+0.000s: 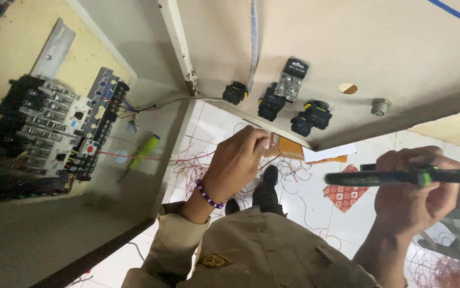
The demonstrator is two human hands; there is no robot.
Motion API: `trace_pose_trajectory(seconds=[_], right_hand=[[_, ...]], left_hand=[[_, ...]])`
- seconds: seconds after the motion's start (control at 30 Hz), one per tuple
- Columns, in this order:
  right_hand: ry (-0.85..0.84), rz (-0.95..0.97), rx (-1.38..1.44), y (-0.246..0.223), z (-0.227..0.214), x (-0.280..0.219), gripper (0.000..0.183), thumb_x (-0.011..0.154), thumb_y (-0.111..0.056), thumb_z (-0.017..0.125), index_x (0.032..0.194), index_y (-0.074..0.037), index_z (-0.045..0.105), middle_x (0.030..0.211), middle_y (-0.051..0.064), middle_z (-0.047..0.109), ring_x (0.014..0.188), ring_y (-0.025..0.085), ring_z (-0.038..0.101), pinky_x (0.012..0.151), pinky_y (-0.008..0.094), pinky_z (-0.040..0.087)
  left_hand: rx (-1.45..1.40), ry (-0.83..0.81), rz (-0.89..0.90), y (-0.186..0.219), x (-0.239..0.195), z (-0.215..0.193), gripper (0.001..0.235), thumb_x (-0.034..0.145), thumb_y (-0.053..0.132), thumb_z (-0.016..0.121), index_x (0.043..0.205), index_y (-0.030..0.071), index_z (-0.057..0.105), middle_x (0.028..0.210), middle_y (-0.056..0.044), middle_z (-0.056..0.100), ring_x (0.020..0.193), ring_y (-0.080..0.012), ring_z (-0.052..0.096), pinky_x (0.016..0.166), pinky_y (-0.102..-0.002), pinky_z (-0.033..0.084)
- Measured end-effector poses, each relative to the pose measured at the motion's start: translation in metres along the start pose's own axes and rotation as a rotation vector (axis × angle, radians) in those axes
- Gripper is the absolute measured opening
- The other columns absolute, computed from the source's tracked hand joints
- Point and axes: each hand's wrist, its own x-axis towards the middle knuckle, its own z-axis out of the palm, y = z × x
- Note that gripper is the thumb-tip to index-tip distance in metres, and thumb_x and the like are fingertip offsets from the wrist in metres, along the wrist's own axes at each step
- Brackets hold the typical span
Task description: The person strips the insulation from a red wire using a wire stripper and then connects the wire to a terminal on an electrical component mounted on a wall. The person uses a screwdriver to tighten the terminal screw to secure the wire in place.
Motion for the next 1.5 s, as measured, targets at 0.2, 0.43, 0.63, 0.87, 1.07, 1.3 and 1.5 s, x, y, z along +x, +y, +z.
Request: trace_pose_trajectory(seconds=[0.2,0.43,0.63,0.87,1.07,1.3,1.5], right_hand=[[-0.09,0.273,0.475,0.034,-0.031,-0.011,0.046,0.088,0.001,0.065,0.132,-0.009,0.058,0.1,0.001,0.068,0.076,0.008,0.06,0.069,0.023,0.047],[0.011,0.542,0.203,0.063,-0.029,-0.039,0.024,0.092,-0.013,0.064,0.111,-0.016,0.049,0.061,-0.013,0.033,0.042,-0.005,0.028,0.038,0.012,0.026],[-0.076,0.568,-0.109,0.051,-0.02,-0.073,0.026,0.086,-0.008,0.073,0.108,-0.003,0.061,0.055,-0.003,0.048,0.041,0.002,0.04,0.039,0.016,0.032],[-0.362,0.544,-0.387,0.031,0.051,-0.055,0.038,0.08,-0.017,0.084,0.117,-0.015,0.077,0.095,0.01,0.068,0.083,0.018,0.059,0.074,0.032,0.047],[-0.413,0.478,-0.216,0.043,0.057,-0.044,0.017,0.08,0.006,0.077,0.093,-0.004,0.081,0.069,0.012,0.074,0.059,0.014,0.063,0.06,0.023,0.048],[-0.404,0.591,-0.251,0.043,0.04,-0.045,0.026,0.078,-0.004,0.087,0.1,-0.003,0.072,0.074,0.01,0.066,0.055,0.012,0.053,0.054,0.023,0.044],[-0.768,0.958,-0.152,0.028,-0.037,-0.074,0.013,0.083,0.003,0.076,0.094,-0.002,0.079,0.08,0.004,0.074,0.055,0.008,0.055,0.048,0.022,0.043]], left_hand=[[-0.096,-0.036,0.019,0.003,0.003,0.001,0.021,0.1,0.009,0.069,0.11,0.002,0.052,0.102,-0.013,0.057,0.088,-0.0278,0.061,0.074,-0.04,0.051],[-0.009,0.065,0.069,0.003,0.015,0.0,0.016,0.104,0.016,0.063,0.11,0.002,0.061,0.088,-0.014,0.063,0.079,-0.0262,0.072,0.064,-0.031,0.061],[-0.013,0.023,0.041,0.014,0.019,-0.005,0.016,0.103,0.015,0.065,0.11,0.002,0.062,0.089,-0.016,0.066,0.078,-0.0261,0.074,0.064,-0.03,0.063],[-0.181,-0.071,0.034,0.034,0.003,-0.005,0.01,0.102,0.008,0.06,0.108,-0.001,0.06,0.085,-0.015,0.064,0.073,-0.0276,0.071,0.061,-0.034,0.061],[-0.075,-0.066,0.022,0.042,-0.007,-0.016,0.008,0.1,0.003,0.06,0.107,-0.001,0.06,0.084,-0.014,0.062,0.072,-0.0279,0.069,0.059,-0.035,0.059],[0.071,-0.052,0.002,0.033,-0.022,0.004,0.009,0.099,-0.003,0.062,0.109,-0.004,0.061,0.086,-0.013,0.059,0.075,-0.0259,0.067,0.063,-0.033,0.059],[0.007,-0.021,-0.104,0.028,-0.029,0.0,0.014,0.103,0.0,0.06,0.114,-0.003,0.051,0.101,-0.016,0.061,0.093,-0.0255,0.065,0.083,-0.035,0.056]])
